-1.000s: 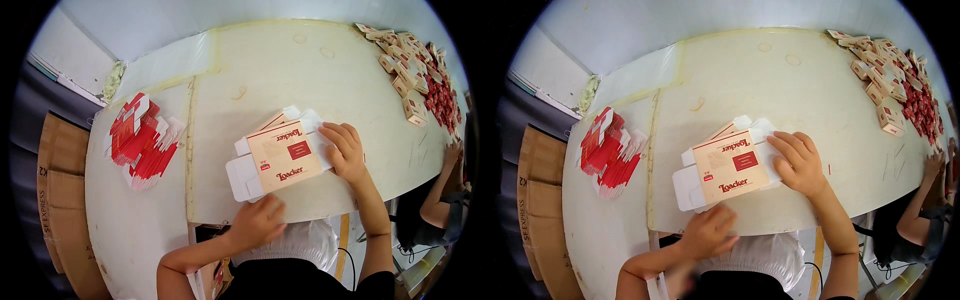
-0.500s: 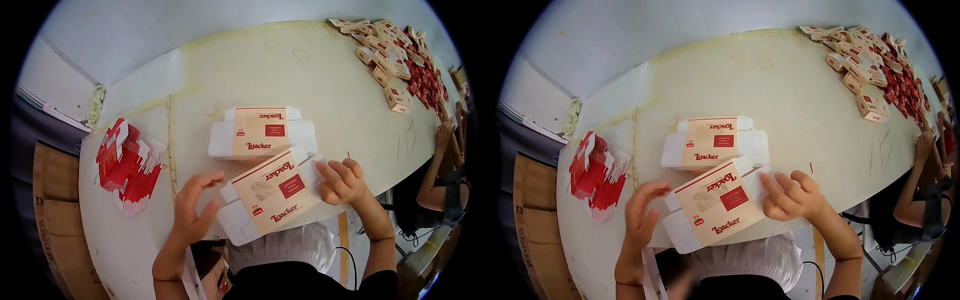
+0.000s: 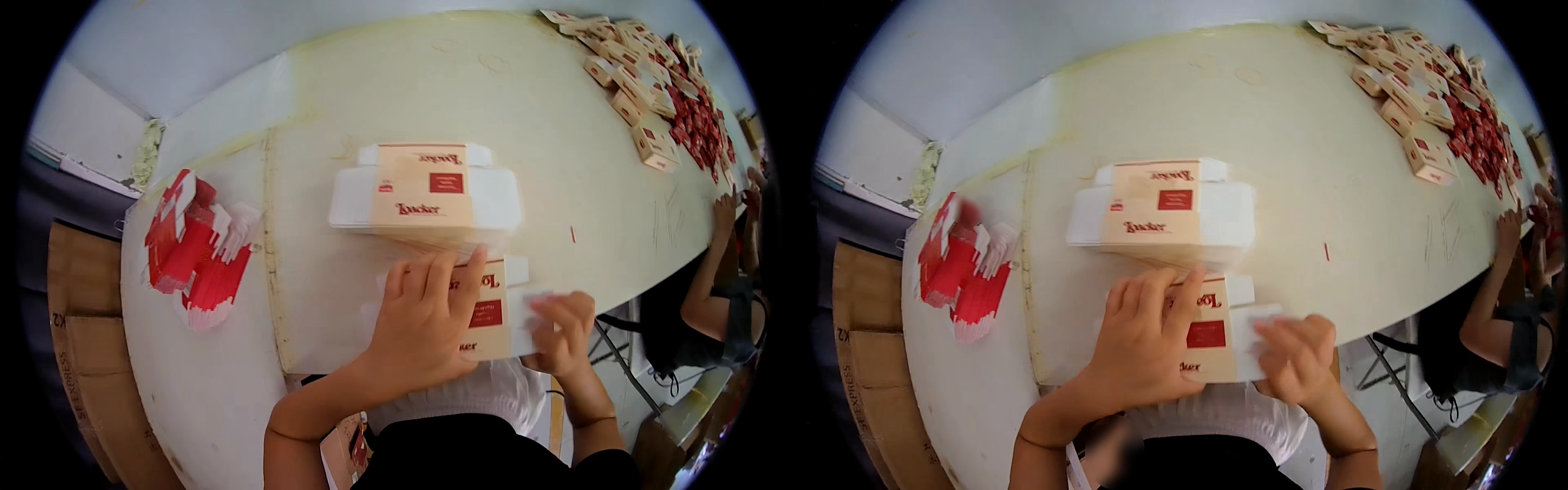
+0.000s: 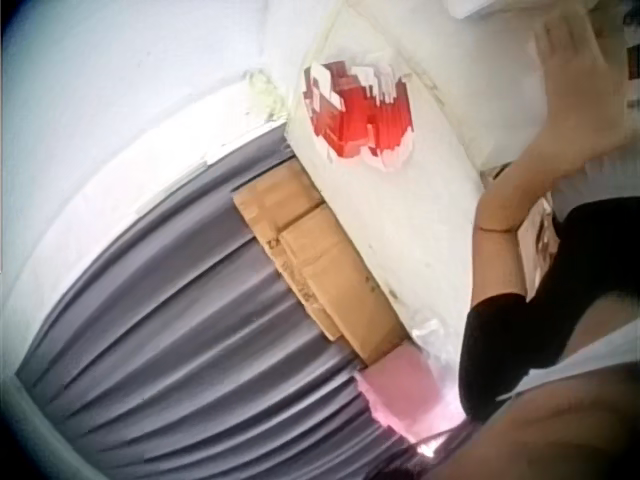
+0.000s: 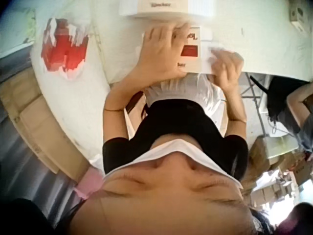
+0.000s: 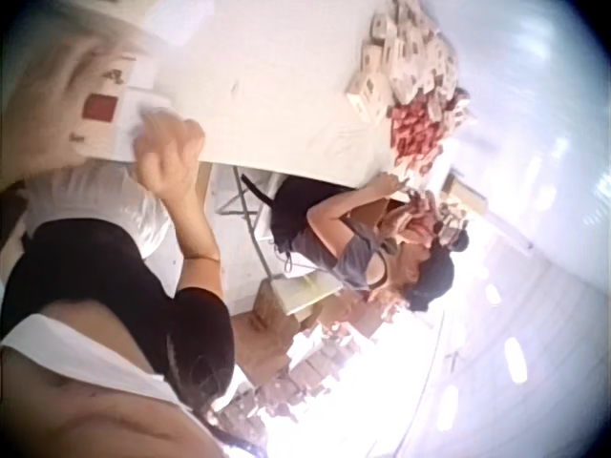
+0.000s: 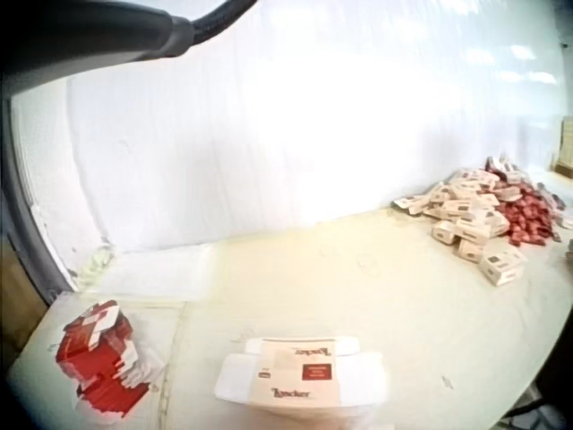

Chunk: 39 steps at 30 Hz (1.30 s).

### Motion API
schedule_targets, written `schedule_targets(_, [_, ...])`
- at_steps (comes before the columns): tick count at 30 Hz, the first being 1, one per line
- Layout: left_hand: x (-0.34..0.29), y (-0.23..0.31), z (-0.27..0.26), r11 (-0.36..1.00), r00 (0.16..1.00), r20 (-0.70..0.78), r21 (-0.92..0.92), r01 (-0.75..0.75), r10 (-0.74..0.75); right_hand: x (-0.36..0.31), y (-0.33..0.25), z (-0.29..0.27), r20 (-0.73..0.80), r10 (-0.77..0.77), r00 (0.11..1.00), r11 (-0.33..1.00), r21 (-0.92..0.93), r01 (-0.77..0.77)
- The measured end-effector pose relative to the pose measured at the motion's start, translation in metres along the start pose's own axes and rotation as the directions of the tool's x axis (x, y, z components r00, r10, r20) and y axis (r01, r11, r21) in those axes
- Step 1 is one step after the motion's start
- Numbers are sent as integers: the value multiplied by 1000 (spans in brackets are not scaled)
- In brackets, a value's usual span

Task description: The person assembles cardboard boxes by hand, folding the flaps and interlocking the tabs of individual flat pieces taken from a stack on a table.

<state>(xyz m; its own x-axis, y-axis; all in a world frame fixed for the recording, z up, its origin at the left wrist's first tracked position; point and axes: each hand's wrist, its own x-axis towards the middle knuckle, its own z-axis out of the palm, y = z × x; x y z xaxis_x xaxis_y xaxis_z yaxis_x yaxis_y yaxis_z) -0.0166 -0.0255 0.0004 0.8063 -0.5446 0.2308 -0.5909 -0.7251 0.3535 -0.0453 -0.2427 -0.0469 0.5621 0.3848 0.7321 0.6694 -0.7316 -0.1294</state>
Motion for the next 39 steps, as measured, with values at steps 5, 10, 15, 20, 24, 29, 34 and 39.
schedule_targets(5, [16,18,7,998,998,-41,45,-37,39,-25,-17,-25,122,533,838,809,219,-546])
schedule_targets(10, [16,30,25,995,993,-96,90,-53,62,-22,-23,-36,289,571,768,748,202,-632])
schedule_targets(15, [6,42,32,965,981,-147,249,-86,125,-33,-23,-31,453,640,621,333,565,-755])
schedule_targets(20, [-3,35,38,994,983,-185,106,22,-2,-25,-22,-28,500,525,689,288,657,-697])
schedule_targets(24, [-22,32,36,994,981,-167,42,105,-97,-29,-6,-19,501,234,834,427,718,-551])
schedule_targets(29, [-44,30,26,979,961,-187,-20,202,-202,-20,-37,-1,483,556,677,-142,857,-495])
schedule_targets(34, [-52,36,45,980,939,-291,13,197,-185,-16,-51,9,486,577,657,77,768,-636])
schedule_targets(39, [-50,36,40,977,953,-235,-137,165,-194,-13,-57,15,551,505,665,122,717,-686])
